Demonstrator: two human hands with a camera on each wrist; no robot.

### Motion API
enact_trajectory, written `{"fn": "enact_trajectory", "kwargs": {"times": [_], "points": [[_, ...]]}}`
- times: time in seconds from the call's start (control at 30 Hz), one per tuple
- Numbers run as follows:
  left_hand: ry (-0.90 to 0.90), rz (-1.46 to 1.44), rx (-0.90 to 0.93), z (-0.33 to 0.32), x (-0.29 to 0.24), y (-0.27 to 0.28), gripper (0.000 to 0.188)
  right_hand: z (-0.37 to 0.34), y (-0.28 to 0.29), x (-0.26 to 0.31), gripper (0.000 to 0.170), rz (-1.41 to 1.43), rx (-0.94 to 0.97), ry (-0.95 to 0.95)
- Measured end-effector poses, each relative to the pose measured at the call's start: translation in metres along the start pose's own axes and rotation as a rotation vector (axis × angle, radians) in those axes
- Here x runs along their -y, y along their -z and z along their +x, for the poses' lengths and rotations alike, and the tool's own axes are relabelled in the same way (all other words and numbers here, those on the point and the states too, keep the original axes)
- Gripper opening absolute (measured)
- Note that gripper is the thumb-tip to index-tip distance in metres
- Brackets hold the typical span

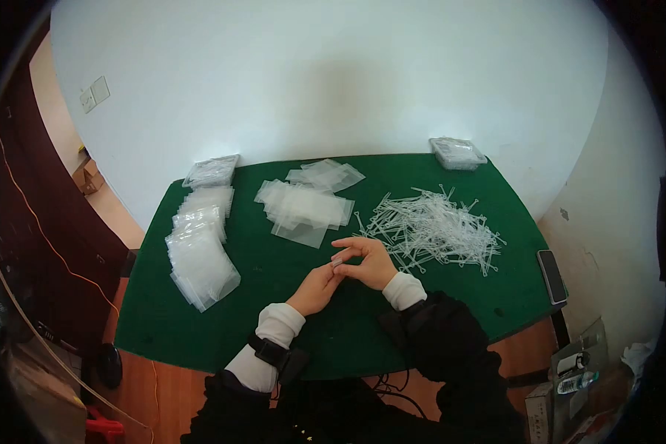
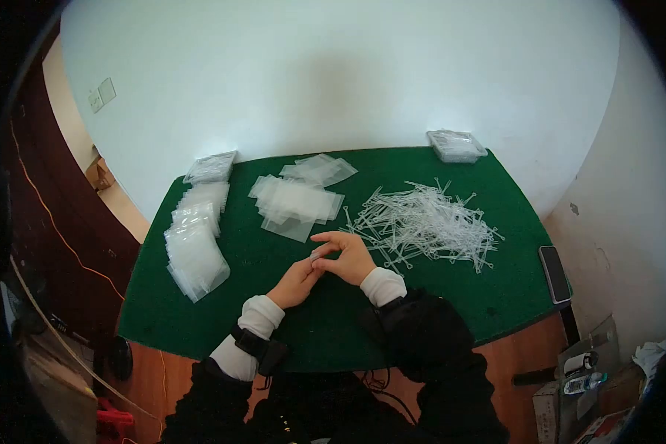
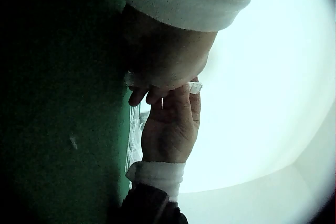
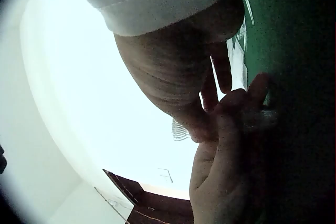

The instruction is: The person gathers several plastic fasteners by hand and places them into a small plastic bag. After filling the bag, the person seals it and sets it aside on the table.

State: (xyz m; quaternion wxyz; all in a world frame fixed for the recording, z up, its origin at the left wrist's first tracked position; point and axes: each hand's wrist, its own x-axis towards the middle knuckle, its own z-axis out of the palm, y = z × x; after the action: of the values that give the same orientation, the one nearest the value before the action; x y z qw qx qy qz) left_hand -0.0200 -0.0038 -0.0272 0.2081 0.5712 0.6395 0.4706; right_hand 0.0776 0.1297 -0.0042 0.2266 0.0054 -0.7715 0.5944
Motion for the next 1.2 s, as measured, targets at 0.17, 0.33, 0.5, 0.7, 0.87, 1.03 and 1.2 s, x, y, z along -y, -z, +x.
{"fn": "enact_trajectory", "kwargs": {"times": [0.17,0.33,0.5,0.7,0.87,1.03,1.2], "points": [[-0.023,0.031,-0.003,0.002,0.005,-0.001,0.022,-0.001,-0.001,-0.001,0.046,-0.024,-0.002,-0.002],[-0.063,-0.005,0.004,0.003,0.006,0.003,0.022,0.001,0.0,0.0,0.042,0.101,-0.115,-0.038],[0.093,-0.403,-0.209,0.008,0.01,0.012,0.022,0.025,0.013,-0.02,0.031,-0.223,-0.286,-0.071],[0.141,-0.805,-0.667,0.01,0.019,0.031,0.022,0.08,0.004,-0.047,0.036,-0.903,-0.245,-0.036],[0.122,-0.947,-0.929,0.011,0.029,0.044,0.022,0.106,-0.019,-0.046,0.038,-1.077,-0.252,-0.316],[0.112,-0.982,-0.973,0.012,0.029,0.047,0.022,0.112,-0.018,-0.058,0.031,-1.002,-0.203,-0.354],[0.027,-0.85,-1.047,0.011,0.028,0.05,0.022,0.097,0.025,-0.047,0.021,-0.526,-0.016,-0.411]]}}
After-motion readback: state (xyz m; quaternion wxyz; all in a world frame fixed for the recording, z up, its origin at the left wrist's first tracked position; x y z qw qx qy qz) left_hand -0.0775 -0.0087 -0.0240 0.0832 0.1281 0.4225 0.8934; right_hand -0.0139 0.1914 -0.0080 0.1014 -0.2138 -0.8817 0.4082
